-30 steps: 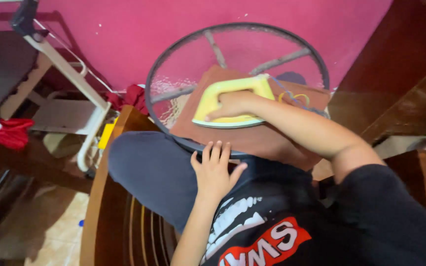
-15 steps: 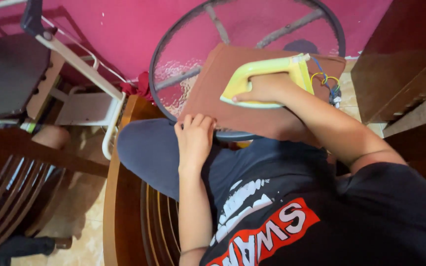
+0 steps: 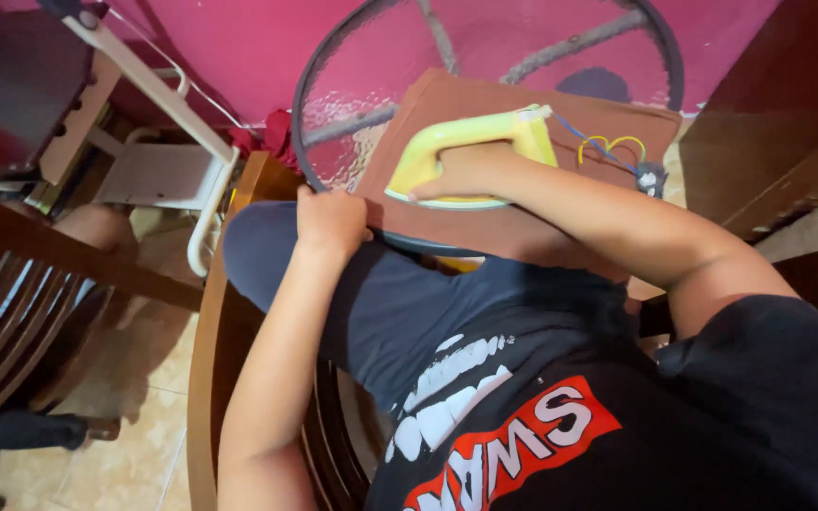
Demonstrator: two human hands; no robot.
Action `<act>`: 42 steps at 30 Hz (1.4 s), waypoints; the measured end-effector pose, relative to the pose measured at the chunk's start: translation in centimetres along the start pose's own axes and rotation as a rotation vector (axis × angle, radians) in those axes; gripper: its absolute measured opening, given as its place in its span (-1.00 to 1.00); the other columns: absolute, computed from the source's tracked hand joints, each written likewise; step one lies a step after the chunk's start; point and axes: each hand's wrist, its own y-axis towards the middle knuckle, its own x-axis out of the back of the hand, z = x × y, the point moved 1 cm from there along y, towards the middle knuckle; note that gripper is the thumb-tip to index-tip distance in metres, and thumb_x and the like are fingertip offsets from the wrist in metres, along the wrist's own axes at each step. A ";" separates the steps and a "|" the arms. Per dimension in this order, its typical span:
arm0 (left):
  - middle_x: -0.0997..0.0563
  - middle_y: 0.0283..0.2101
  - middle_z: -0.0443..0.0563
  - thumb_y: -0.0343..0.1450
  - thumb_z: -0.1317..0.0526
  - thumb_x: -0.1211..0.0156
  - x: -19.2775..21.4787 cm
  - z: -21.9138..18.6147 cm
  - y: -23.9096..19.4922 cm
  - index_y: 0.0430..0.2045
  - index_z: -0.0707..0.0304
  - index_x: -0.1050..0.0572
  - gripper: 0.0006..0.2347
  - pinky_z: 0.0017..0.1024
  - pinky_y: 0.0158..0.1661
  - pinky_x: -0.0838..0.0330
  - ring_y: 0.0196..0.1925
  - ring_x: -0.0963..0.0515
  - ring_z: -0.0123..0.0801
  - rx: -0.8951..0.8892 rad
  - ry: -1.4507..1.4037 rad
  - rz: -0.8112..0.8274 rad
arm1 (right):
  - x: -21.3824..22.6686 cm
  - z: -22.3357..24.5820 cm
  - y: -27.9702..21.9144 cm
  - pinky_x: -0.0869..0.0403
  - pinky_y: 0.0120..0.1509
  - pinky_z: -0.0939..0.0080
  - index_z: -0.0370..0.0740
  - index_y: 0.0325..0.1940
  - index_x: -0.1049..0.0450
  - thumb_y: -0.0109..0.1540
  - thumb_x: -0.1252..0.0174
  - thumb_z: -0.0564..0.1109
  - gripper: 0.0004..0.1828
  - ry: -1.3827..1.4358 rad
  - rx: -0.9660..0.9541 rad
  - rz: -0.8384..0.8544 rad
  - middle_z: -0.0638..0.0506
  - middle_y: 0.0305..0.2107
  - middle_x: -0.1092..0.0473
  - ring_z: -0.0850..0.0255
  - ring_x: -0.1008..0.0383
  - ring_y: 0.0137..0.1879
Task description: Ironing a small piece of brown fabric on a glass table using a yellow electric iron.
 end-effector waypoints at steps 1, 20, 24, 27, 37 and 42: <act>-0.73 -0.17 0.00 0.26 -0.13 -0.43 1.4 0.5 0.0 -0.24 0.02 -0.70 -0.65 -0.06 0.05 -0.33 -0.05 -0.70 -0.06 0.003 -0.012 0.065 | -0.5 0.4 1.2 -0.32 0.41 -0.23 -0.34 0.18 -0.49 0.04 -0.14 0.59 0.02 -0.026 -0.002 -0.021 -0.34 0.14 -0.44 -0.23 -0.36 0.36; -0.65 0.00 0.28 0.44 0.33 0.01 5.4 1.8 -0.8 0.03 -0.03 -0.39 -0.72 0.11 0.27 -0.11 0.19 -0.55 0.13 0.138 -0.401 0.286 | -0.1 1.7 -0.1 -0.03 0.60 -0.36 -0.25 0.39 -0.30 0.04 -0.17 0.58 0.10 -0.122 0.050 0.080 -0.31 0.39 -0.18 -0.31 -0.06 0.53; -0.65 0.01 0.26 0.44 0.34 0.01 5.4 1.7 -0.6 -0.03 -0.07 -0.41 -0.74 0.08 0.25 -0.13 0.18 -0.56 0.12 0.164 -0.412 0.300 | -1.5 -4.5 -0.5 0.05 0.59 -0.42 -0.06 0.50 -0.20 0.00 -0.03 0.78 0.24 -0.340 -0.039 0.140 -0.15 0.49 -0.03 -0.21 0.10 0.61; -0.65 0.00 0.28 0.45 0.34 0.03 5.1 1.9 -0.3 -0.03 -0.08 -0.38 -0.75 0.07 0.23 -0.14 0.17 -0.57 0.11 0.180 -0.409 0.296 | -0.2 -6.2 -2.6 -0.11 0.54 -0.39 -0.03 0.34 -0.38 -0.04 -0.18 0.71 0.10 -0.353 -0.024 0.150 -0.09 0.31 -0.26 -0.16 -0.14 0.50; -0.66 -0.06 0.33 0.41 0.39 -0.01 4.5 2.2 -0.2 -0.11 -0.01 -0.38 -0.76 0.07 0.21 -0.15 0.11 -0.59 0.21 0.189 -0.443 0.248 | 2.7 -3.2 -4.9 -0.14 0.50 -0.43 0.11 0.09 -0.48 -0.02 -0.17 0.72 -0.12 -0.433 -0.008 0.146 0.05 0.07 -0.36 -0.07 -0.28 0.36; -0.66 -0.06 0.29 0.40 0.36 -0.02 4.8 2.1 -0.2 -0.08 -0.02 -0.39 -0.75 0.06 0.19 -0.22 0.08 -0.61 0.20 0.210 -0.417 0.243 | 1.3 -3.3 -3.2 -0.19 0.47 -0.42 0.00 0.01 -0.52 -0.03 -0.19 0.67 -0.14 -0.409 0.035 0.100 0.02 0.00 -0.39 -0.09 -0.33 0.32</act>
